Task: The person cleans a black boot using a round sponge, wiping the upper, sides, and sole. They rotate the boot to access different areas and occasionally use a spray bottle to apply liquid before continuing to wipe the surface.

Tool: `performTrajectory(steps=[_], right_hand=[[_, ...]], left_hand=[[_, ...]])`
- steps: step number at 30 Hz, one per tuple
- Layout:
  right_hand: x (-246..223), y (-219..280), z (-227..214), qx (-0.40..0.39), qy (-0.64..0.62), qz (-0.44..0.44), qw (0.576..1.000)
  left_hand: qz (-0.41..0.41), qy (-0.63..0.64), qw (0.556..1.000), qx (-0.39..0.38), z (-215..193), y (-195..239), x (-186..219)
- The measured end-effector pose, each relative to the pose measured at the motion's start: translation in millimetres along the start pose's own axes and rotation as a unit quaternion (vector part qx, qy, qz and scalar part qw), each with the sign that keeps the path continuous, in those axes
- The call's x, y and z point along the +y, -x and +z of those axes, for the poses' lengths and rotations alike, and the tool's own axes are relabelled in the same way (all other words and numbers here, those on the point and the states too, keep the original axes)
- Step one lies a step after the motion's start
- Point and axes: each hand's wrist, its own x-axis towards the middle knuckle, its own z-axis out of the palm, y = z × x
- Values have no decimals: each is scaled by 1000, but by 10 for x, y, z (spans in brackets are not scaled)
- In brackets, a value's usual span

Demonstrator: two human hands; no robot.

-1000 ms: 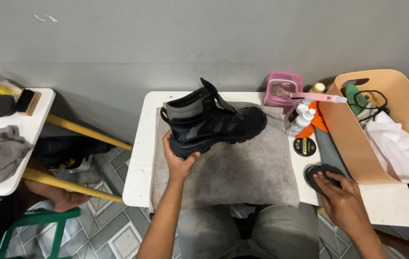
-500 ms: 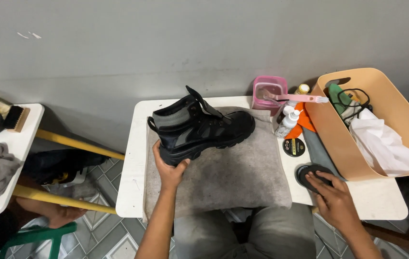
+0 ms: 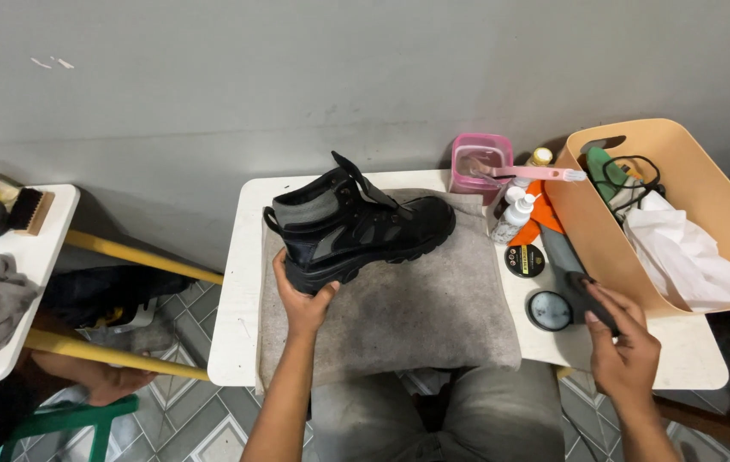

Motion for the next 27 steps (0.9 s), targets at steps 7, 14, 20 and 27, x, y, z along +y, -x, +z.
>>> performTrajectory(steps=[7, 14, 20, 27], right_hand=[[-255, -85, 806, -29, -129, -2, 991], [-1382, -488, 1948, -66, -135, -429, 891], [-1613, -440, 2556, -60, -187, -473, 859], [-1546, -675, 2155, -179, -177, -490, 835]], left_hand=[[30, -35, 999, -14, -15, 21, -73], [100, -77, 992, 19, -63, -10, -197], [159, -121, 980, 12, -42, -26, -250], [161, -110, 981, 19, -46, 15, -428]])
